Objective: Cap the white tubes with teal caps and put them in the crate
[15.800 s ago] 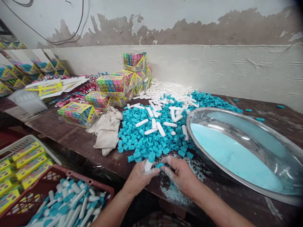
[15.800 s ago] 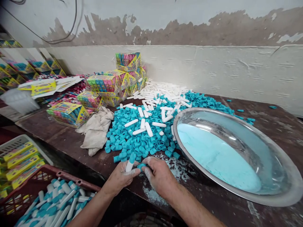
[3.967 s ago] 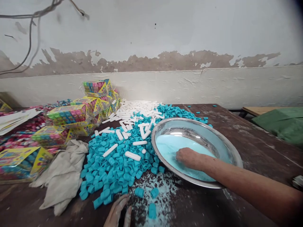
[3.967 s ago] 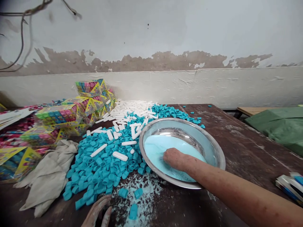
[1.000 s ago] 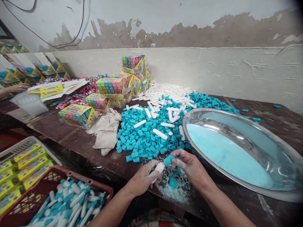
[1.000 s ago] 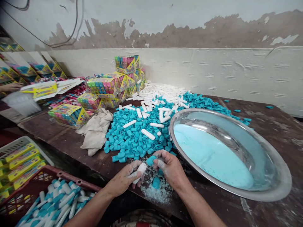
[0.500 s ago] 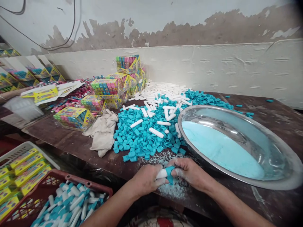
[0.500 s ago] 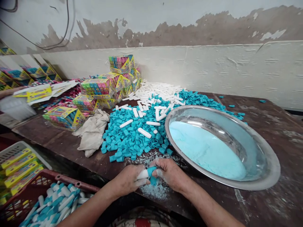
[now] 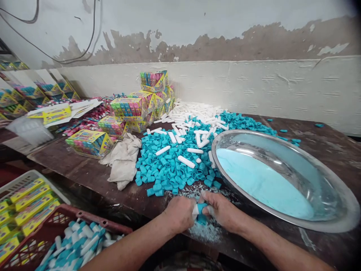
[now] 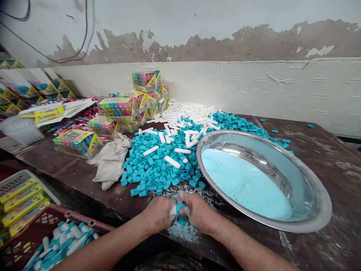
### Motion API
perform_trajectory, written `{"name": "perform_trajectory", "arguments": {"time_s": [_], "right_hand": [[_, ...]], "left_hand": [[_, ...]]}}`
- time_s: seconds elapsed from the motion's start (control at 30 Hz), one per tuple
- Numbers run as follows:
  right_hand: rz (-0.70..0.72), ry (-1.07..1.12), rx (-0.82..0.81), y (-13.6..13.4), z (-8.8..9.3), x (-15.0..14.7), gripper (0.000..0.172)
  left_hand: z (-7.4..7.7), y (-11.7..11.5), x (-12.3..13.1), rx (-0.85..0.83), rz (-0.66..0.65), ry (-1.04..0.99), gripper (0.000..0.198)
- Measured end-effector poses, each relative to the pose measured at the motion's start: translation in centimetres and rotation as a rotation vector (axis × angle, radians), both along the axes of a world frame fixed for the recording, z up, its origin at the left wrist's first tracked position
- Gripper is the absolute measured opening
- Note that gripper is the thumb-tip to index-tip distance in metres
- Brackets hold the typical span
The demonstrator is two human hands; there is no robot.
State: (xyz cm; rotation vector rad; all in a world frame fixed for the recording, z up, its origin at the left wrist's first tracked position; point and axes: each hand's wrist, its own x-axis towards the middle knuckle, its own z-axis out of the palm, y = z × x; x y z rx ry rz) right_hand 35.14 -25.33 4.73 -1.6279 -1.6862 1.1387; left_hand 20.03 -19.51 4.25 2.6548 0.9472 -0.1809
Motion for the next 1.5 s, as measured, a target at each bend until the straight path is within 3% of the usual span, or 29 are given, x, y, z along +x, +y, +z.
{"name": "perform_trajectory", "arguments": {"time_s": [0.3,0.43,0.5,0.57,0.63,0.73,0.8,0.9,0.93,1.0,1.13,1.2,1.27,1.37,1.5], "right_hand": [[0.040,-0.064,0.175,0.0,-0.7,-2.4,0.010],[0.147,-0.092,0.132,-0.4,0.0,-2.6,0.010],[0.157,-0.073,0.120,-0.9,0.4,-2.8,0.012],[0.091,-0.068,0.117,-1.5,0.7,-2.5,0.032],[-0.009,-0.085,0.116,-2.1,0.8,-1.7,0.047],[-0.085,-0.116,0.098,-2.8,0.6,0.2,0.049],[-0.100,-0.129,0.072,-3.2,0.3,1.3,0.047],[-0.108,-0.125,0.051,-3.3,-0.2,1.8,0.044],[-0.110,-0.124,0.053,-3.2,-0.3,1.7,0.044],[-0.112,-0.118,0.062,-3.1,-0.6,1.4,0.043],[-0.134,-0.126,0.108,-2.9,-0.5,0.4,0.039],[-0.147,-0.141,0.126,-2.9,-0.3,0.3,0.035],[-0.155,-0.155,0.143,-3.1,-0.1,0.5,0.033],[-0.149,-0.168,0.173,-3.4,0.1,1.0,0.030],[-0.149,-0.172,0.198,-3.5,-0.1,1.5,0.028]], "left_hand": [[-0.3,-1.0,-2.1,-0.002,0.098,-0.017,0.024],[-0.3,-1.6,-2.6,-0.008,0.075,-0.022,0.023],[0.0,-1.6,-4.0,-0.008,0.073,-0.032,0.021],[0.1,-1.5,-6.9,-0.020,0.142,-0.037,0.018],[0.0,-1.5,-11.5,-0.057,0.297,-0.012,0.018],[-0.9,-2.1,-20.0,-0.091,0.549,0.126,0.022],[-1.8,-2.3,-24.8,-0.080,0.646,0.283,0.023],[-2.5,-1.2,-27.5,-0.035,0.733,0.369,0.051],[-2.3,-0.3,-26.8,0.014,0.715,0.298,0.056],[-1.4,1.7,-23.3,0.126,0.605,0.052,0.048],[1.3,6.2,-11.8,0.254,0.274,-0.326,0.029],[1.9,8.2,-6.2,0.274,0.107,-0.331,0.032],[2.0,9.9,-2.0,0.264,0.025,-0.315,0.038],[1.5,12.1,1.4,0.230,-0.029,-0.276,0.036],[1.6,12.9,2.0,0.182,-0.016,-0.273,0.024]]}}
